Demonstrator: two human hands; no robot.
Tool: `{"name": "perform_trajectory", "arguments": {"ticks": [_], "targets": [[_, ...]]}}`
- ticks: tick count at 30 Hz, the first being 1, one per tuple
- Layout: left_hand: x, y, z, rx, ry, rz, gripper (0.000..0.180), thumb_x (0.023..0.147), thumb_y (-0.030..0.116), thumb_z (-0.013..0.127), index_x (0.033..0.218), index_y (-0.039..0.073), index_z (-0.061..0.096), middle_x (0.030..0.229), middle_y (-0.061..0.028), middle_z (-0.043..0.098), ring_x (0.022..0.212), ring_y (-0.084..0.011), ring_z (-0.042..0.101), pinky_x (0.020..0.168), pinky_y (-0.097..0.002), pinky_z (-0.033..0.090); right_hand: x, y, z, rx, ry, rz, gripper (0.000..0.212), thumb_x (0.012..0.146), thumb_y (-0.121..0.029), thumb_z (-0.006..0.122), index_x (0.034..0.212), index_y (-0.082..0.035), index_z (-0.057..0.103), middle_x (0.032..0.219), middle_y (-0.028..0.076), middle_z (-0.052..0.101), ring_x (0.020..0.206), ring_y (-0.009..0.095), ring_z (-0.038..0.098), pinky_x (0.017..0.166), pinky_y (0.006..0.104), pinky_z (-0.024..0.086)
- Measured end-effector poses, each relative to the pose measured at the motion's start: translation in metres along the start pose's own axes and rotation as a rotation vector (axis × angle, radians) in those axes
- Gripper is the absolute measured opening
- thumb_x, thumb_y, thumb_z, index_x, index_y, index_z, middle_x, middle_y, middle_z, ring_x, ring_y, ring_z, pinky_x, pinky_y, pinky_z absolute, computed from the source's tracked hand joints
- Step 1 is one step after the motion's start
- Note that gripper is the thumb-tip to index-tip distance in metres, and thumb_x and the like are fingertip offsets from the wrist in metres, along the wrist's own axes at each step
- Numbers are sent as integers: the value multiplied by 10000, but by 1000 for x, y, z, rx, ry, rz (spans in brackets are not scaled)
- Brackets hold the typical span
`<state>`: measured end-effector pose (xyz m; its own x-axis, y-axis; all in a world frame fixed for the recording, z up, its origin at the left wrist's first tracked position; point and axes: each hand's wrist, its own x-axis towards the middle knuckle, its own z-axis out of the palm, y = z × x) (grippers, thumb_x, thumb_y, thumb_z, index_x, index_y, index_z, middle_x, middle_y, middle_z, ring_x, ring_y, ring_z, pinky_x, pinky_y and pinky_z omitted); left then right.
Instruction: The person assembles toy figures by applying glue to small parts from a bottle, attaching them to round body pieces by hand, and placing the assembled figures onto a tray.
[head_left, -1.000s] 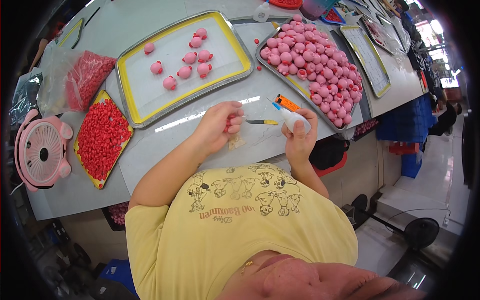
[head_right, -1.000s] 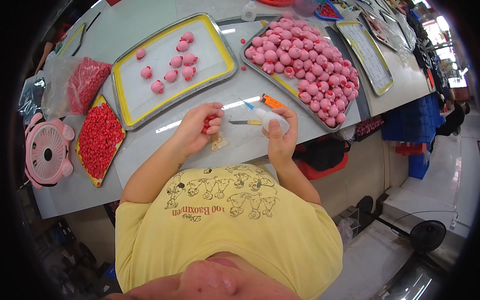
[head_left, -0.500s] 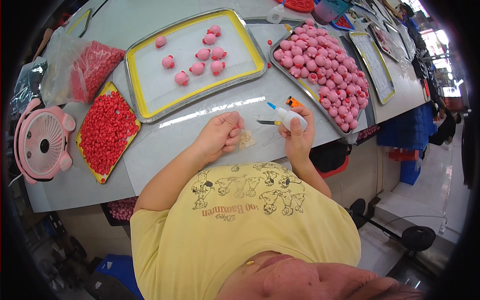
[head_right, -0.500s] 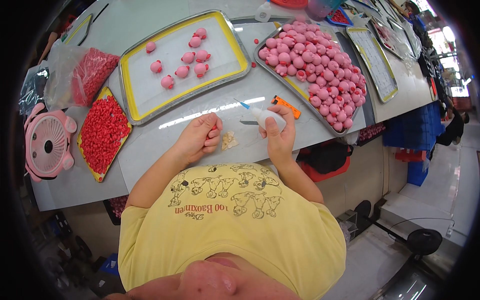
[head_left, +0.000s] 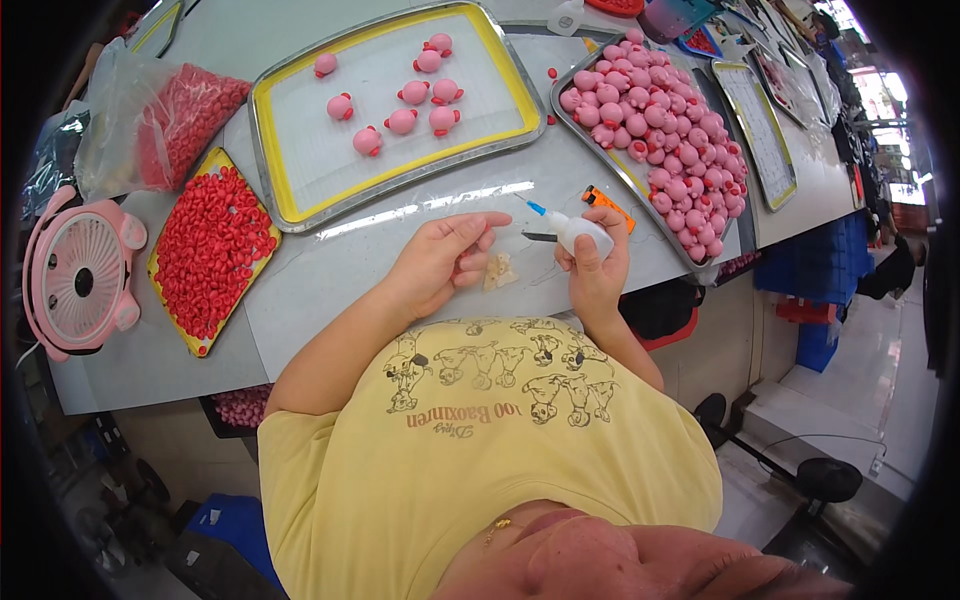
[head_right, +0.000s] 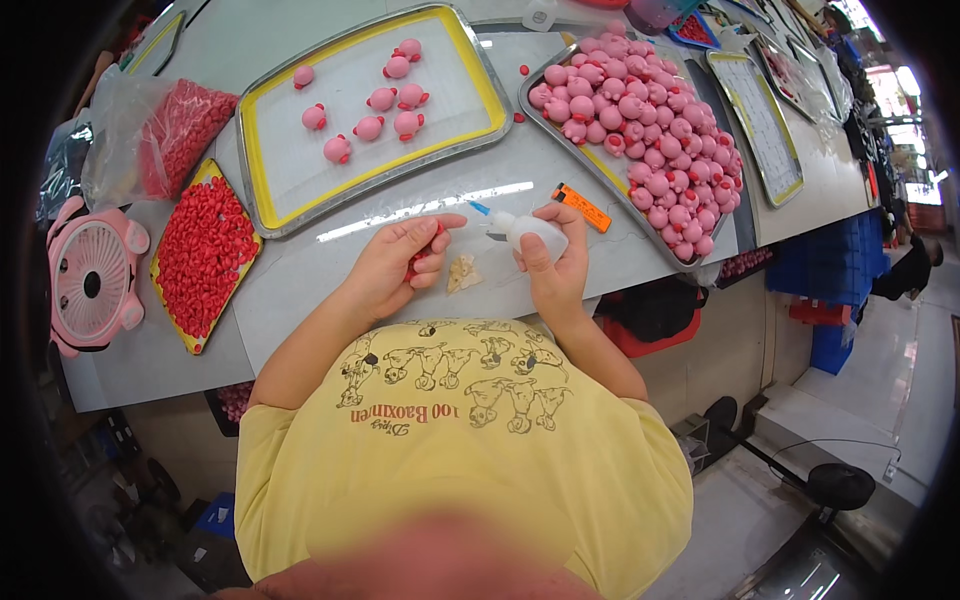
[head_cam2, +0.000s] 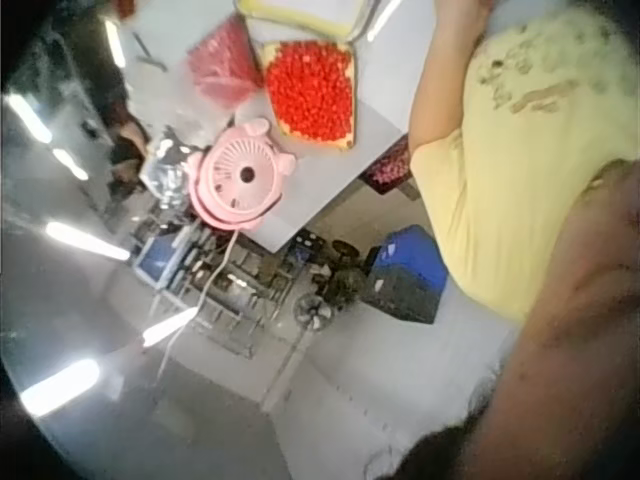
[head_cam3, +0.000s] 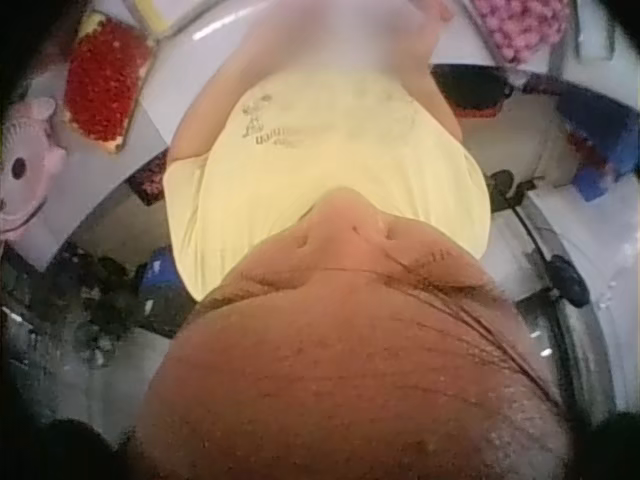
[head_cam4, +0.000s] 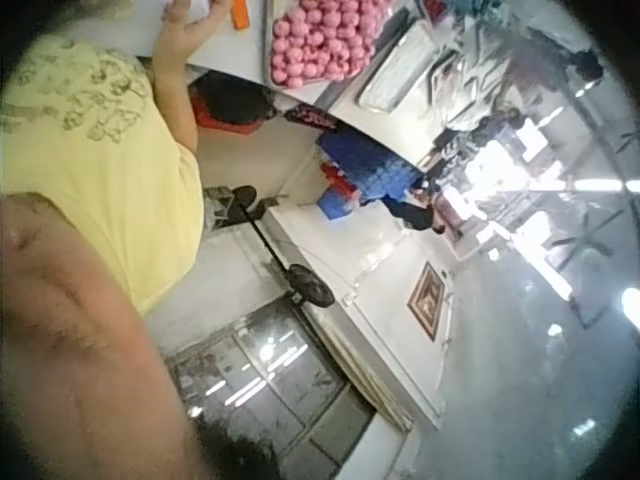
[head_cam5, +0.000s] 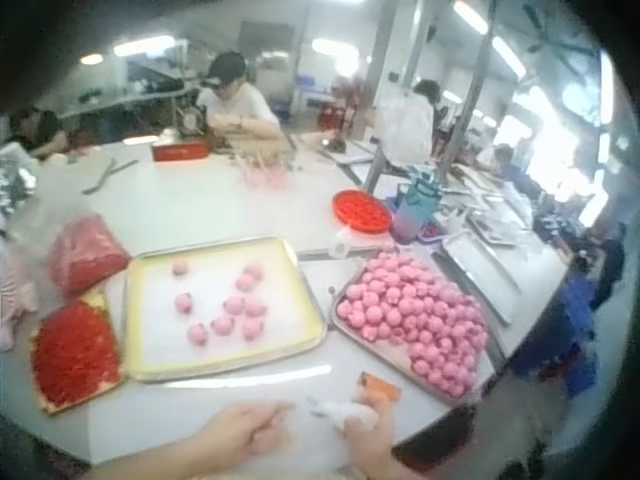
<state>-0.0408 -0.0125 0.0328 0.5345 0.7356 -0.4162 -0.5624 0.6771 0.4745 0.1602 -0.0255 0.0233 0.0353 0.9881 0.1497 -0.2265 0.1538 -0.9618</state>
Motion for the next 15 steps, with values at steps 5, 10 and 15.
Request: {"name": "perform_trajectory", "arguments": {"ticks": [5, 10, 15], "targets": [[6, -5, -2, 52, -2, 83, 269, 930, 111, 469, 1156, -25, 520, 785, -11, 478, 549, -56, 333, 463, -189, 288, -3, 3, -9, 23, -27, 45, 349, 858, -244, 613, 1045, -56, 386, 753, 30, 483, 576, 80, 439, 510, 209, 366], [10, -8, -1, 170, 13, 110, 265, 924, 83, 468, 1167, -11, 519, 885, -45, 536, 550, -54, 340, 471, -192, 296, -3, 4, -12, 95, -25, 76, 314, 855, -182, 618, 1040, -63, 394, 797, 32, 496, 602, 70, 460, 527, 195, 386], [8, -15, -1, 601, 149, 352, 243, 897, 88, 524, 1126, 7, 537, 941, -46, 622, 580, -46, 405, 505, -180, 351, -6, -2, -12, -47, 5, 77, 369, 851, -296, 622, 1024, -45, 415, 798, 40, 488, 620, 88, 447, 546, 216, 374]]}}
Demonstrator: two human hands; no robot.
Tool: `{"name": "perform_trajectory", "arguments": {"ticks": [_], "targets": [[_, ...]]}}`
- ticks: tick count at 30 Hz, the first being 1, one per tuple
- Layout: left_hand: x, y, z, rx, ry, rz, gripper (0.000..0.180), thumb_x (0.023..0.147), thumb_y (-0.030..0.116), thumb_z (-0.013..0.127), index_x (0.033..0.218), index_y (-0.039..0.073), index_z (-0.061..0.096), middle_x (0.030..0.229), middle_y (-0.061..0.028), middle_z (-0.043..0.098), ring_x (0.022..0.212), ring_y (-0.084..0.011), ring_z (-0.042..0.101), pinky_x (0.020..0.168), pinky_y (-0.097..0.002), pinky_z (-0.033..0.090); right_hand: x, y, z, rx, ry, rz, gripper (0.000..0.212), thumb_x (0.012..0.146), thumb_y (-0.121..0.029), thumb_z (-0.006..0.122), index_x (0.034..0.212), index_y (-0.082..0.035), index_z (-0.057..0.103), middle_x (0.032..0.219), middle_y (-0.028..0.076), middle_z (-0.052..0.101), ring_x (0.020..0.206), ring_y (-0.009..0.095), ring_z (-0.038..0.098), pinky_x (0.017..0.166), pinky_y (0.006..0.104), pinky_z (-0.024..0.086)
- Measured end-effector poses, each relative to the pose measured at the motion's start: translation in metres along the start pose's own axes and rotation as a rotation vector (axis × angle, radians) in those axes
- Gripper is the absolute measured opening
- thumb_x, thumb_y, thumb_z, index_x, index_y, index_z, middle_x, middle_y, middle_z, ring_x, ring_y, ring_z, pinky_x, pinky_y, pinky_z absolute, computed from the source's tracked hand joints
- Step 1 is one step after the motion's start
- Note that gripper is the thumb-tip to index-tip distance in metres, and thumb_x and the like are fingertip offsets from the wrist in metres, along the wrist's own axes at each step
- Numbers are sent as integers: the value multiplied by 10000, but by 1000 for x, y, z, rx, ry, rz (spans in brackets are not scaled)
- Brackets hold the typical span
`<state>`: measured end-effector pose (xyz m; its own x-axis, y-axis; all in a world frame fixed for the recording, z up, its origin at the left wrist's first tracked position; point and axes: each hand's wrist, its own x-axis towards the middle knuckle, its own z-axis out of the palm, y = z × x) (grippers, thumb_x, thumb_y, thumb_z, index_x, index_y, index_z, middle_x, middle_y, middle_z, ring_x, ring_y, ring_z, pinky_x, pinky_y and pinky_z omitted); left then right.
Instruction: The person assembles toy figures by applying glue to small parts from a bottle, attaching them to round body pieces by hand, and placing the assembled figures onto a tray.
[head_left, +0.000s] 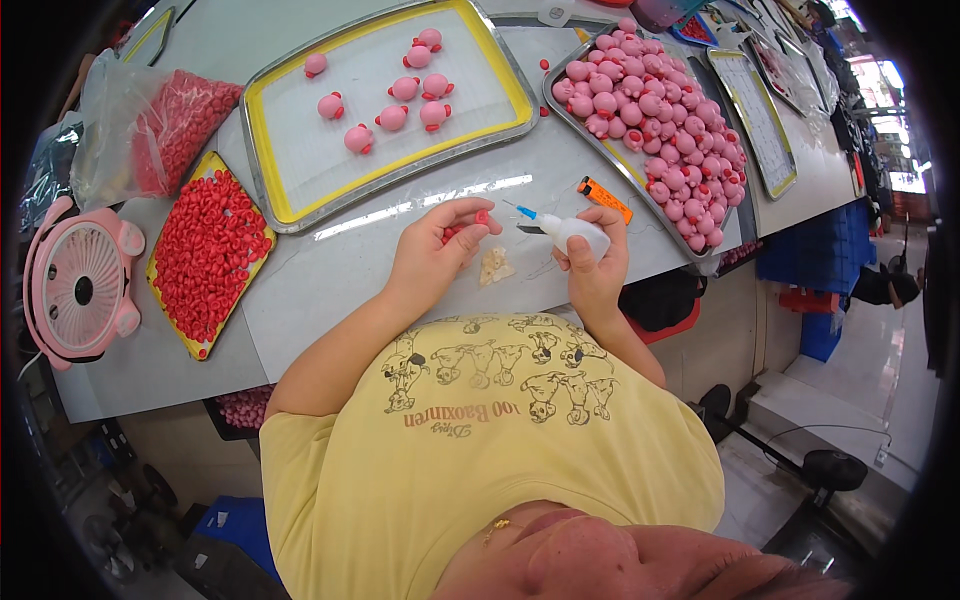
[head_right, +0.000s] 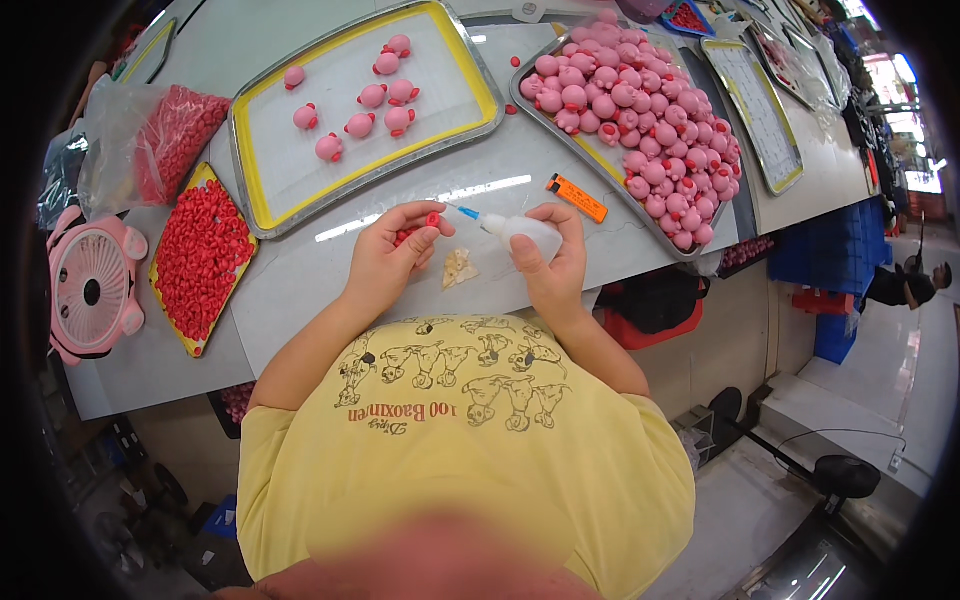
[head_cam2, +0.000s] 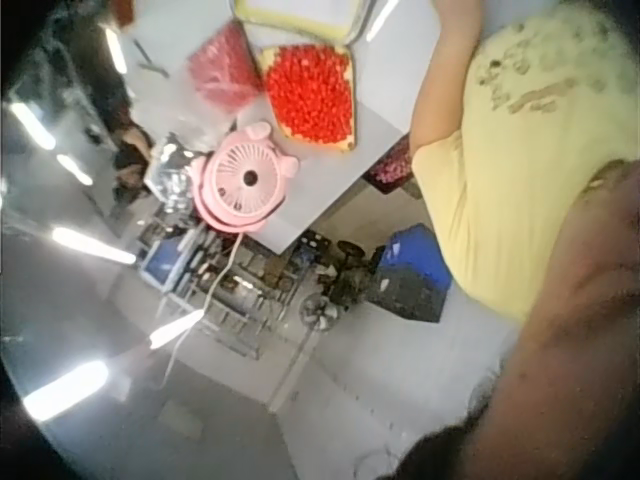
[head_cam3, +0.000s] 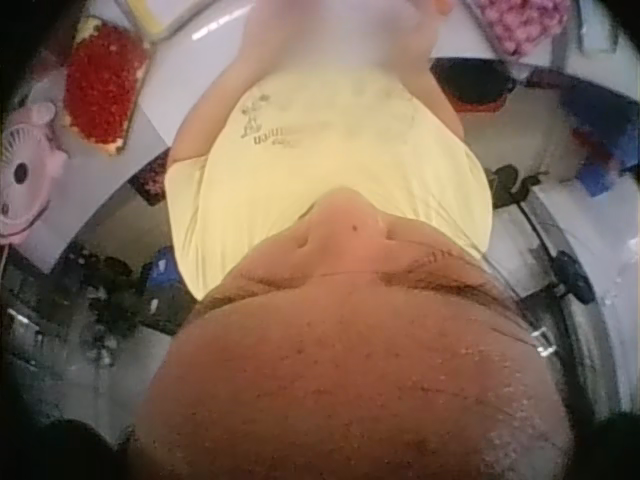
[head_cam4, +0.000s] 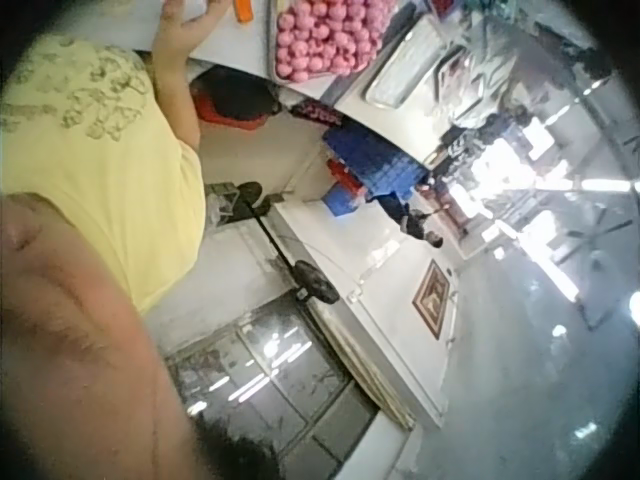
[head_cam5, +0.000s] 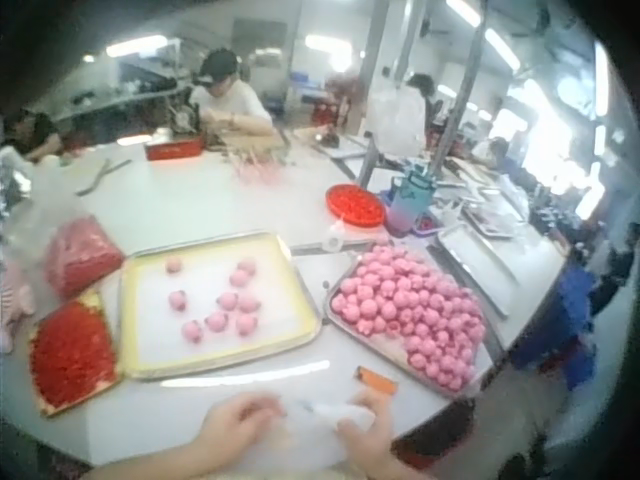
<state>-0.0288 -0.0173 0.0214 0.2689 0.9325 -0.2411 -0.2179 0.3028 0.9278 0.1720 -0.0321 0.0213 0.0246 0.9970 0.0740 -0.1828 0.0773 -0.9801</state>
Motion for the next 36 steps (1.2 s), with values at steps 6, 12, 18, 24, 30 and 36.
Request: {"name": "perform_trajectory", "arguments": {"ticks": [6, 12, 18, 24, 30, 36], "targets": [[3, -2, 1, 178, 44, 155, 223, 849, 44, 581, 1067, 0, 568, 891, -60, 653, 772, -97, 609, 652, -215, 484, -3, -2, -2, -422, 35, -373, 294, 828, -187, 653, 1006, -23, 487, 829, 36, 517, 654, 99, 501, 592, 219, 422], [4, -6, -1, 346, 68, 252, 219, 824, 45, 603, 1040, 15, 592, 877, -80, 653, 796, -150, 644, 704, -251, 508, -1, -2, -3, -621, -29, -543, 323, 765, -119, 701, 997, -4, 508, 845, 113, 580, 665, 170, 580, 580, 269, 459], [5, -8, -4, 430, 30, 314, 220, 861, 25, 563, 1078, -3, 572, 903, -60, 643, 794, -85, 601, 645, -191, 458, 0, 1, -1, -673, -49, -608, 347, 729, -90, 722, 989, 2, 511, 839, 129, 594, 634, 220, 590, 562, 290, 469], [5, -10, -6, 482, 37, 338, 217, 845, 17, 576, 1062, -1, 583, 892, -70, 639, 817, -122, 624, 701, -223, 493, 3, -1, 3, -714, -62, -690, 351, 727, -90, 724, 990, 3, 510, 828, 131, 591, 614, 227, 588, 537, 294, 465], [5, -5, -3, 572, 62, 396, 194, 824, 24, 599, 1018, 26, 615, 884, -75, 643, 796, -134, 631, 705, -239, 502, 3, 0, 1, -669, -78, -606, 330, 742, -98, 712, 990, -1, 518, 832, 115, 585, 638, 218, 586, 570, 286, 461], [6, -4, -4, 679, 81, 512, 206, 796, 32, 621, 1002, 45, 624, 838, -74, 648, 765, -159, 631, 670, -249, 497, 5, -9, 1, -640, -89, -521, 265, 761, -104, 691, 954, -4, 539, 835, 109, 586, 661, 215, 589, 600, 284, 458]]}}
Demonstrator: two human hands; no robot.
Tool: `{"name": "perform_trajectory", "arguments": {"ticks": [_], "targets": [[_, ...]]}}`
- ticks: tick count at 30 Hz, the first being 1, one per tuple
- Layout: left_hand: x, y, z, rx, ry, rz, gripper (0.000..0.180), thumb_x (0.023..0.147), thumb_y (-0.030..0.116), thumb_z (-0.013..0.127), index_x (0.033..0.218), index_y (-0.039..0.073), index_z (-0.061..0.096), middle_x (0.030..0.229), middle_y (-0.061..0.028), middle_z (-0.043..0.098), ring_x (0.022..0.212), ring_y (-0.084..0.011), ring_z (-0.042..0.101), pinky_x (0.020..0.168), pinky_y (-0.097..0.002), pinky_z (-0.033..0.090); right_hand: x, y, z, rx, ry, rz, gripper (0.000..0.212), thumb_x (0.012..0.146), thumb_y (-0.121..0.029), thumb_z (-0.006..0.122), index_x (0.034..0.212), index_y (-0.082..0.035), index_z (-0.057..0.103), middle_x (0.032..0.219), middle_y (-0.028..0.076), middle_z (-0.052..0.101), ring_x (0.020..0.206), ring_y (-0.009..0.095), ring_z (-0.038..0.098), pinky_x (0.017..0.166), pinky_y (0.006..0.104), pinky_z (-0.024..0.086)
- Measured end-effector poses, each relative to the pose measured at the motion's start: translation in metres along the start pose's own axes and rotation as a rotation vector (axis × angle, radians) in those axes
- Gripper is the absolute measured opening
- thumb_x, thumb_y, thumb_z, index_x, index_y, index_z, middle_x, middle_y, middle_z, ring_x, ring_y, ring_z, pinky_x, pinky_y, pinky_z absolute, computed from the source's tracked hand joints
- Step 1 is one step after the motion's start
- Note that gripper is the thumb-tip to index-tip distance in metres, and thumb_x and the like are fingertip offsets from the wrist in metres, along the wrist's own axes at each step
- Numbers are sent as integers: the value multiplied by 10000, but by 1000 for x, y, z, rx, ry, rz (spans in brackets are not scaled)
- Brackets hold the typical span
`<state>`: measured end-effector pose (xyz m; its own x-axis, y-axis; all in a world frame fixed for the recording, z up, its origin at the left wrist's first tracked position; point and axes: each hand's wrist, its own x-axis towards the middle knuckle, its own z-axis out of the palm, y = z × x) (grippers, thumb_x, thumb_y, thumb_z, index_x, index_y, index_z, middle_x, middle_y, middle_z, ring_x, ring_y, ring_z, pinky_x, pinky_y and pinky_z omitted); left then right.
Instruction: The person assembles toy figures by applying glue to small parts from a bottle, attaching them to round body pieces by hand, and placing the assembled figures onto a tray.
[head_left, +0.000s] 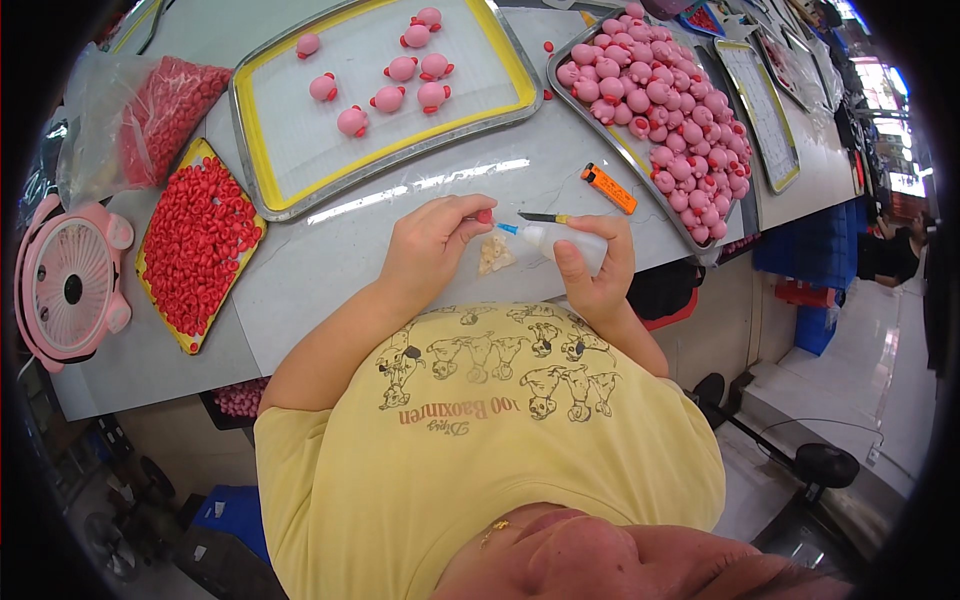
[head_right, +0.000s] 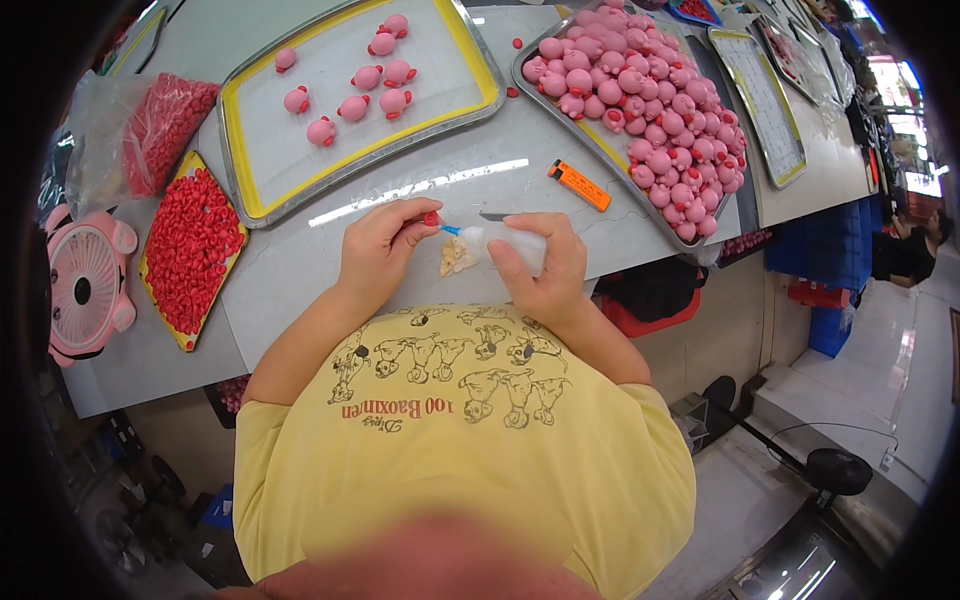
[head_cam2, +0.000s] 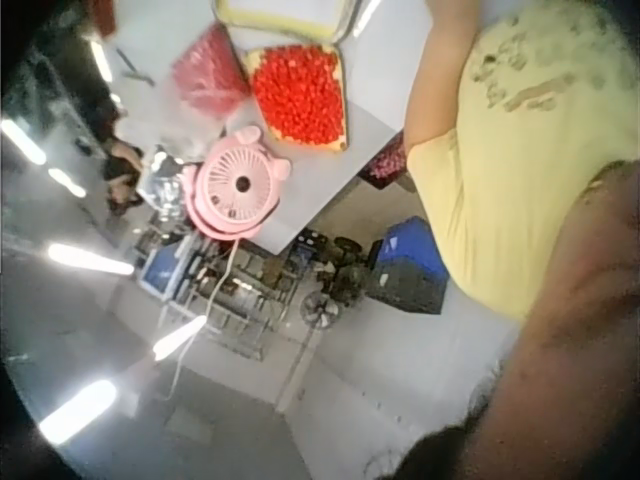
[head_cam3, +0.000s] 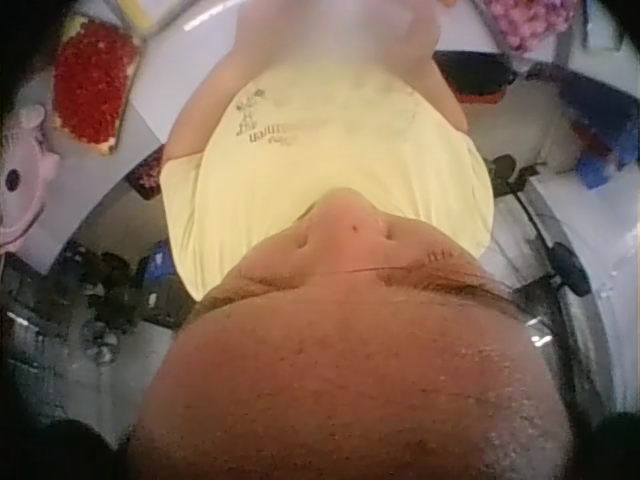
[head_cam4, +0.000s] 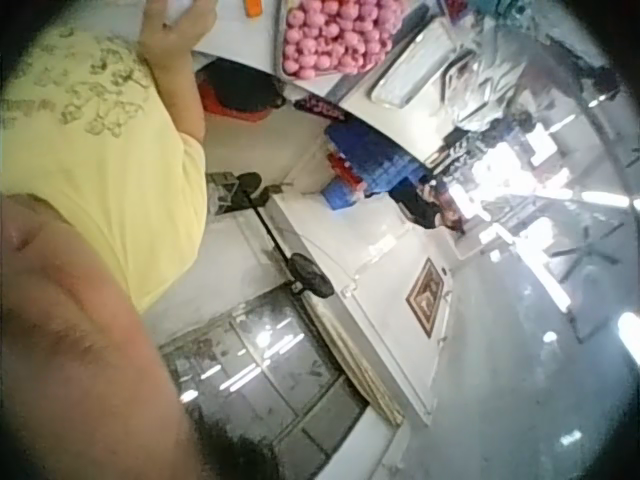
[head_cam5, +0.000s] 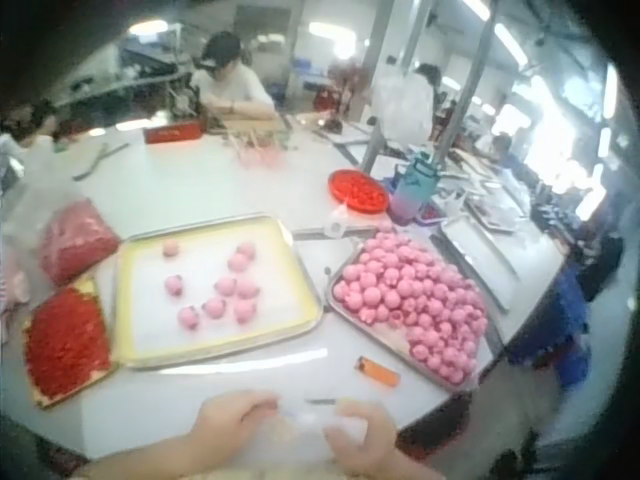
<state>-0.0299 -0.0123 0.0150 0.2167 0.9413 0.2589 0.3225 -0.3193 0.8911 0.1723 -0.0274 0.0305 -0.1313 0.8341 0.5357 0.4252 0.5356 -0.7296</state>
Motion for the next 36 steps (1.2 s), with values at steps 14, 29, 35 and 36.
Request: {"name": "perform_trajectory", "arguments": {"ticks": [14, 29, 35, 36], "targets": [[2, -4, -1, 21, 11, 26, 213, 816, 26, 595, 1028, 22, 611, 847, -79, 656, 775, -162, 641, 668, -246, 496, -2, 2, -1, -27, 104, -15, 264, 791, -114, 662, 985, 3, 527, 861, 127, 582, 722, 184, 591, 630, 282, 467], [13, 9, 22, -107, 0, -210, 218, 807, 60, 620, 1022, 27, 613, 847, -83, 646, 755, -171, 625, 679, -266, 489, 26, 54, -18, -251, -49, 216, 313, 763, -149, 679, 1038, -38, 577, 988, 107, 596, 836, 251, 571, 756, 327, 454], [12, 10, 22, -135, 12, -178, 222, 806, 56, 624, 1026, 24, 611, 846, -86, 637, 746, -162, 616, 673, -261, 484, 43, 90, -83, -848, 229, 76, 284, 808, -87, 581, 1088, -40, 561, 984, 118, 592, 893, 280, 529, 775, 380, 421], [12, 10, 21, -157, 7, -180, 223, 806, 55, 625, 1027, 25, 610, 842, -86, 634, 743, -159, 613, 666, -259, 483, 44, 94, -91, -1052, 219, 68, 300, 805, -58, 565, 1104, -36, 555, 987, 120, 593, 898, 283, 524, 776, 388, 416]]}}
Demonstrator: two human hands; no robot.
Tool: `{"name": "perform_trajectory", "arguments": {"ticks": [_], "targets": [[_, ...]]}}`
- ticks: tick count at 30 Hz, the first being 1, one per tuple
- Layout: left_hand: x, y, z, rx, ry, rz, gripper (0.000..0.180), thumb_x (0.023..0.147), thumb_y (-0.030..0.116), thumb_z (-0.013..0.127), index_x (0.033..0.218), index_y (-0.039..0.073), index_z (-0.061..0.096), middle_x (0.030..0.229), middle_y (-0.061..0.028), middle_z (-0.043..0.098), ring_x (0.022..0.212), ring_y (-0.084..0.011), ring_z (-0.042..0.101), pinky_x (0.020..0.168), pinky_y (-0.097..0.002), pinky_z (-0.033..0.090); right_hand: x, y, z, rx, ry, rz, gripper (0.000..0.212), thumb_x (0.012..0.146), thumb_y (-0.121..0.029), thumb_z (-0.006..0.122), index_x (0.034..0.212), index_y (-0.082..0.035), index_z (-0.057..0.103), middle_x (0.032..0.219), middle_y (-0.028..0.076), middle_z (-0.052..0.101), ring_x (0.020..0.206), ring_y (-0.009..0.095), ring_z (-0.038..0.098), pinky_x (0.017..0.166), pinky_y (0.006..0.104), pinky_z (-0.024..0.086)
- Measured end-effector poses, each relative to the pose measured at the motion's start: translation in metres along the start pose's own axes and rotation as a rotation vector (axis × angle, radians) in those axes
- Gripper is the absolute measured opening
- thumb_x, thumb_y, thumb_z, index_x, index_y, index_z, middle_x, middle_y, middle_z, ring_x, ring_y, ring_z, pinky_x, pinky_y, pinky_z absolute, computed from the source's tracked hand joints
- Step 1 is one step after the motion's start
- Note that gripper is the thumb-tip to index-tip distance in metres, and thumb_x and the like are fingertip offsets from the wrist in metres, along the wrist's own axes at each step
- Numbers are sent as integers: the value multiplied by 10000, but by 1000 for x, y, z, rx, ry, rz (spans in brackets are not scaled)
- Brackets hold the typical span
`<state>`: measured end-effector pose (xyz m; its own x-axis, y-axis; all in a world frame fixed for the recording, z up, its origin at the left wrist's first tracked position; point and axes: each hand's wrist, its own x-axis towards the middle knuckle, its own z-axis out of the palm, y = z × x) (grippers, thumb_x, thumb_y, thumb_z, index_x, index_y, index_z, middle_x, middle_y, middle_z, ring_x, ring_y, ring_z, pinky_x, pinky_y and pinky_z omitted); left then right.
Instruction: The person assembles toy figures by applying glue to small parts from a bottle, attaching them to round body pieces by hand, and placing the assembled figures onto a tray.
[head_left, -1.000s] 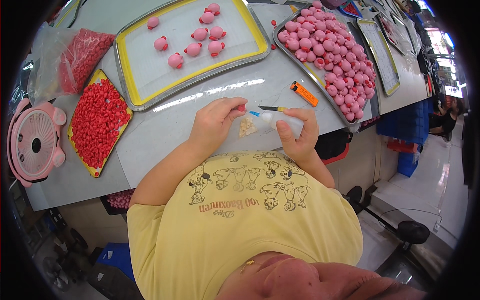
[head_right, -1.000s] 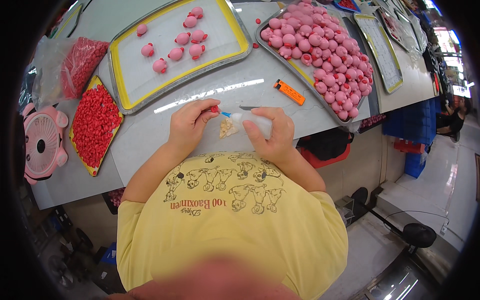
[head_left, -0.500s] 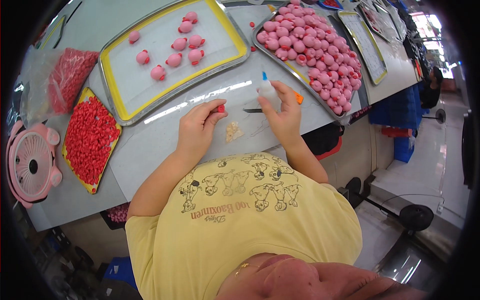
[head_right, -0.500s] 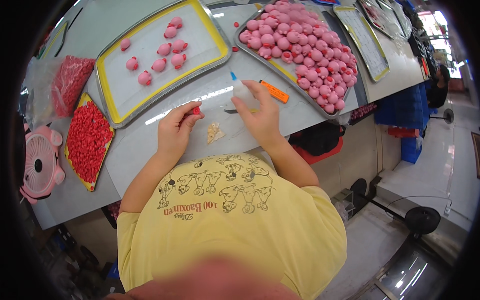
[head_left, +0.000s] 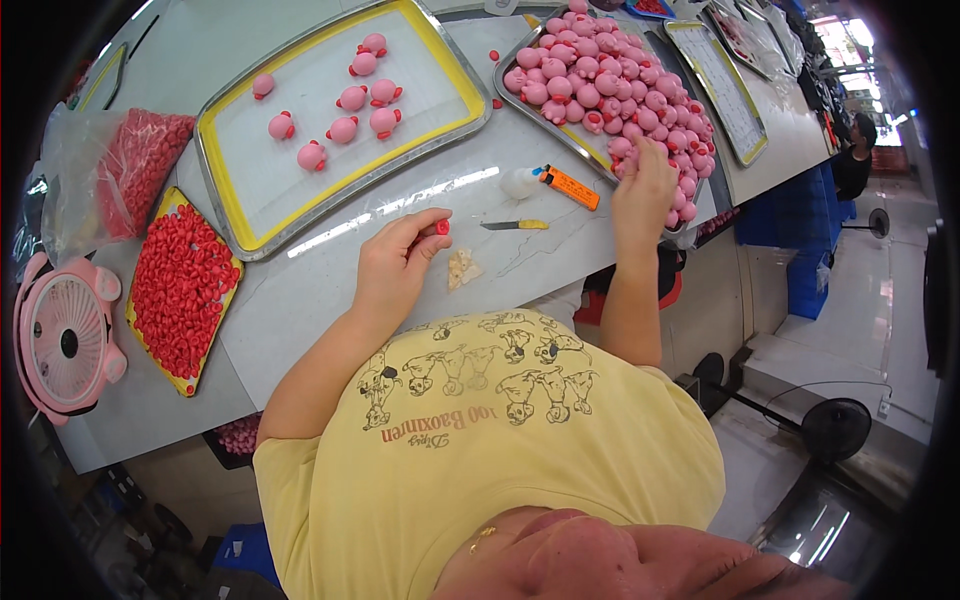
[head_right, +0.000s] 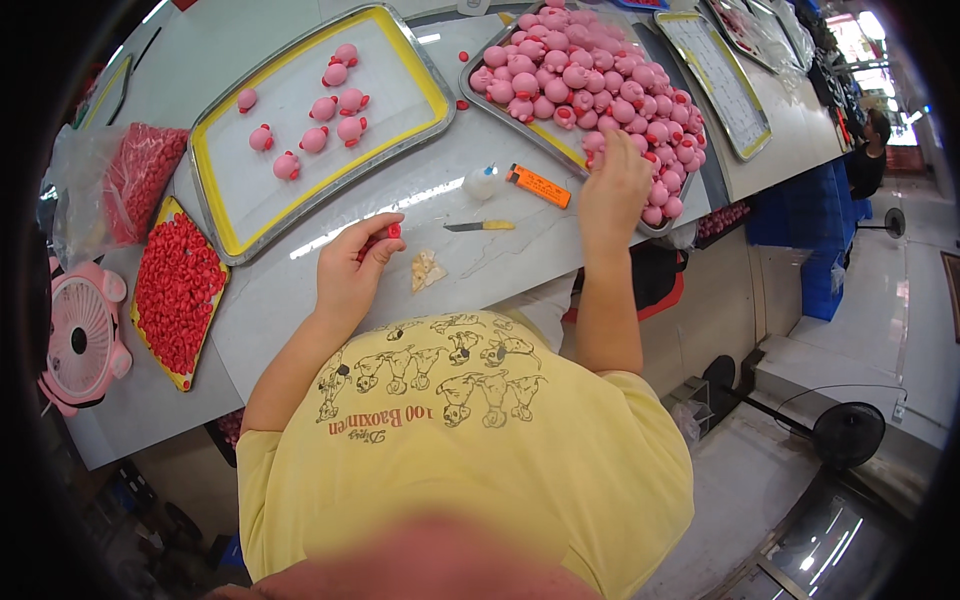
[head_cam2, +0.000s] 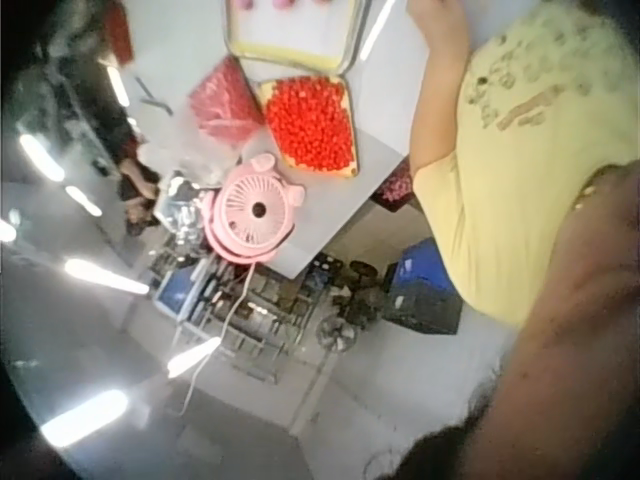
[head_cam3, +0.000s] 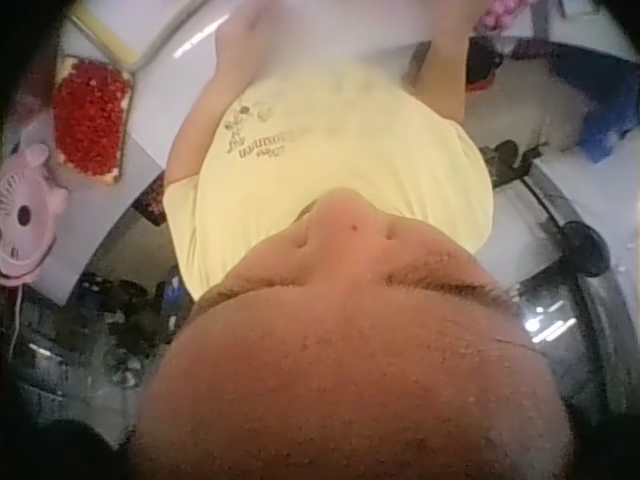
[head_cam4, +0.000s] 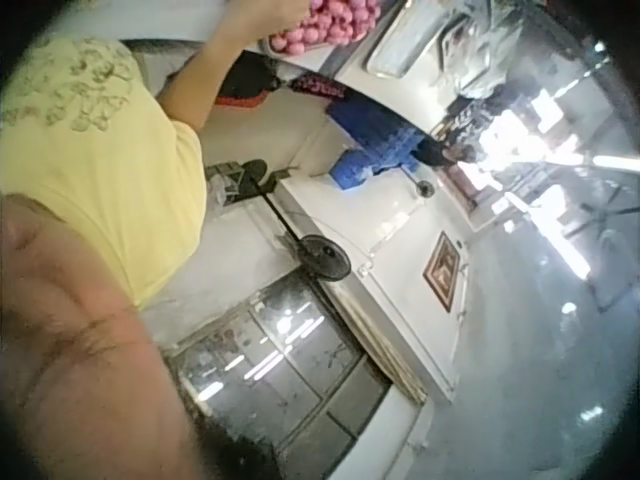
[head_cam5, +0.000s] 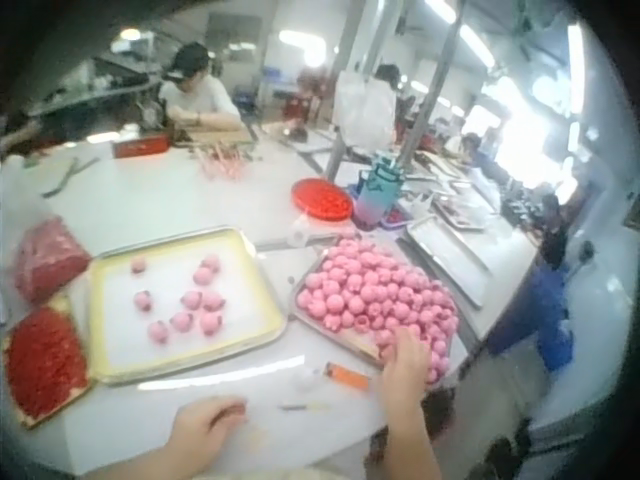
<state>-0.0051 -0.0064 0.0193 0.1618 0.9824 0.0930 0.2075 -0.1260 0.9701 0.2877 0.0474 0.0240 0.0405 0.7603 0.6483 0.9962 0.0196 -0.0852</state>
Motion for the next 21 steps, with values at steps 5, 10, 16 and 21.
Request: {"name": "perform_trajectory", "arguments": {"ticks": [5, 10, 16, 21], "targets": [[-3, -5, -7, -16, -13, -12, 228, 805, 55, 628, 1030, 28, 610, 829, -86, 626, 736, -154, 608, 652, -259, 482, 2, 4, -5, -98, -212, 131, 340, 788, -27, 558, 1128, -30, 546, 1014, 129, 591, 900, 301, 537, 788, 388, 422], [-6, -7, -10, -20, -14, -7, 227, 801, 53, 632, 1026, 30, 610, 831, -85, 623, 724, -151, 604, 640, -257, 481, -4, -4, -7, 198, -55, 192, 341, 791, -7, 562, 1131, -27, 544, 1032, 142, 583, 965, 298, 550, 840, 371, 426], [-8, -9, -14, 15, -35, 54, 223, 796, 51, 633, 1017, 33, 612, 825, -87, 620, 715, -165, 603, 618, -256, 474, -15, -47, -26, 476, -57, 9, 228, 785, 13, 578, 1012, -6, 589, 1103, 135, 566, 1011, 284, 554, 871, 348, 429], [-8, -11, -12, 20, -39, 49, 222, 794, 52, 633, 1015, 34, 613, 822, -88, 618, 703, -170, 599, 616, -260, 471, -36, -44, -8, 538, -220, 65, 265, 789, 1, 578, 1053, -17, 582, 1126, 136, 558, 1041, 292, 534, 873, 354, 425]]}}
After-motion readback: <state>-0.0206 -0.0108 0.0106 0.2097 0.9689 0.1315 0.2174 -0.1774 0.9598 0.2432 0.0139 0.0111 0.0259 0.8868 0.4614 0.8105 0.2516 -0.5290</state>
